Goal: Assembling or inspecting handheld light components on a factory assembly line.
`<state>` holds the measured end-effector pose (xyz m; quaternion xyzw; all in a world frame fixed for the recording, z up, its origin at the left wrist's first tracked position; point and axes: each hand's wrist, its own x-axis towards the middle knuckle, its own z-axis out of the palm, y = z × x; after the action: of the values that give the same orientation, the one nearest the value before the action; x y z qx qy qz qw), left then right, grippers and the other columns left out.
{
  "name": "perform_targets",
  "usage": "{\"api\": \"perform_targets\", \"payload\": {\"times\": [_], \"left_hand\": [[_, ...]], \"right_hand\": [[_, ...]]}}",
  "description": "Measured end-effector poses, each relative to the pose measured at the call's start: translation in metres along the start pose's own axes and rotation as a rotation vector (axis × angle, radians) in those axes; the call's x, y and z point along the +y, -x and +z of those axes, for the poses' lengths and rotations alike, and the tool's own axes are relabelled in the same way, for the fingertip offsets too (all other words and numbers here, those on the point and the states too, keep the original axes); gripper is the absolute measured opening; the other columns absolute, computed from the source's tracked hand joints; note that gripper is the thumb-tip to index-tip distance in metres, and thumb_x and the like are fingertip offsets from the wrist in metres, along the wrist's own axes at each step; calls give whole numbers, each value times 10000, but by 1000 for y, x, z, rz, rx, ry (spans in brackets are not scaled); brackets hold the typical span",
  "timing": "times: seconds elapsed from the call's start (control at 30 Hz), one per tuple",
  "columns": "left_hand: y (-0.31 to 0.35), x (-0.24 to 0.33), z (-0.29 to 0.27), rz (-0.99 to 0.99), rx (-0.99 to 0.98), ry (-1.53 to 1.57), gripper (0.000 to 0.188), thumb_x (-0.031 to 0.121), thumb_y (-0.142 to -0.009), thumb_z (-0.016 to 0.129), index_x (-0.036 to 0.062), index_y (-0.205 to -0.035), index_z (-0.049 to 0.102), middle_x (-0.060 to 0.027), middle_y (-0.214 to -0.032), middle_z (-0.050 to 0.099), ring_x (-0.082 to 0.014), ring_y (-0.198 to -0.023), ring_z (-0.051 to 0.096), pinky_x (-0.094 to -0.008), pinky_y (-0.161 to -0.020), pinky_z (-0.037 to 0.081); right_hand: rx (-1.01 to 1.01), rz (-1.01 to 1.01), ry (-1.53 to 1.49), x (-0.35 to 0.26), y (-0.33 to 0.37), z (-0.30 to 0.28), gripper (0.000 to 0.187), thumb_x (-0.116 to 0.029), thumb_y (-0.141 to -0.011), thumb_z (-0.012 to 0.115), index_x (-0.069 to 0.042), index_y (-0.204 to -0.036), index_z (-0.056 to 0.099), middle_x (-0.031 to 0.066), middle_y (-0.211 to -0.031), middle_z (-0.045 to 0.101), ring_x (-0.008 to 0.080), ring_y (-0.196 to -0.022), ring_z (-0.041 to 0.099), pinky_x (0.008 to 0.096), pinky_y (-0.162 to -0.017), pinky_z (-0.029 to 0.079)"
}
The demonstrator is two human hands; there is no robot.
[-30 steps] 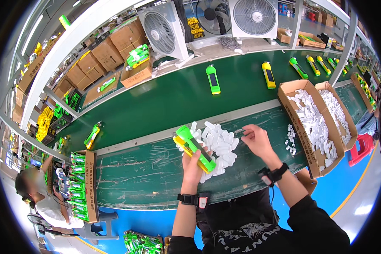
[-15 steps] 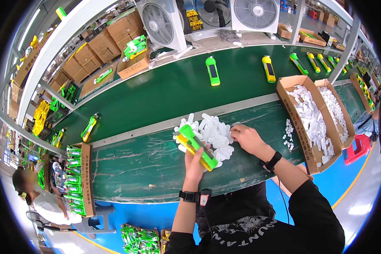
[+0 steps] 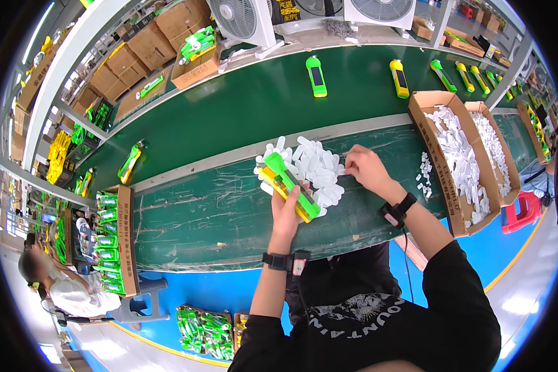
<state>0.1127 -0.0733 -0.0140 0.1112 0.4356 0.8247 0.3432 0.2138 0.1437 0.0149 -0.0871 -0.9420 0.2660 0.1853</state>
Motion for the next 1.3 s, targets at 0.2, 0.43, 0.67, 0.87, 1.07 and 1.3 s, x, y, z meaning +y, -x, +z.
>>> {"api": "perform_targets", "payload": {"times": [0.2,0.43,0.67,0.87,1.07,1.3], "left_hand": [[-8,-4,18,134,48,-233,462,76,-822,643,13,-1200,385,-91,-1060,540,-170,-957,565,-300,-808,484],[-7,-8,63,268,95,-406,520,40,-796,624,11,-1240,355,-95,-1113,504,-152,-1008,524,-283,-829,458],[-5,-7,69,285,95,-479,534,1,-778,639,-7,-1194,305,-125,-1099,502,-184,-1009,539,-298,-818,470],[-1,-8,72,384,50,-566,502,9,-803,622,1,-1178,287,-121,-1104,488,-179,-1007,530,-298,-821,474],[-5,-16,65,447,-10,-554,460,18,-837,574,18,-1199,290,-103,-1119,489,-178,-1006,528,-299,-822,475],[4,14,62,78,-116,-30,337,134,-917,482,37,-1217,364,-117,-1075,545,-209,-930,592,-336,-788,518]], "right_hand": [[130,286,-712,-42,-15,-20,73,6,-735,686,49,-784,653,124,-1048,597,167,-886,603,263,-741,504],[269,243,-712,-101,-17,-4,117,-30,-708,715,41,-793,673,161,-1145,535,185,-909,602,270,-729,515],[324,263,-393,-118,-13,3,109,-36,-689,724,16,-774,680,139,-1108,564,186,-820,618,265,-624,515],[371,238,-417,-116,-9,10,80,-24,-701,707,28,-741,661,139,-1096,572,192,-793,621,269,-580,496],[409,179,-357,-119,-3,19,71,-3,-715,681,40,-754,640,163,-1094,564,226,-828,625,317,-662,504],[339,233,-497,-126,26,-2,354,-94,-771,673,-26,-1103,571,173,-1140,519,284,-962,586,351,-787,488]]}}
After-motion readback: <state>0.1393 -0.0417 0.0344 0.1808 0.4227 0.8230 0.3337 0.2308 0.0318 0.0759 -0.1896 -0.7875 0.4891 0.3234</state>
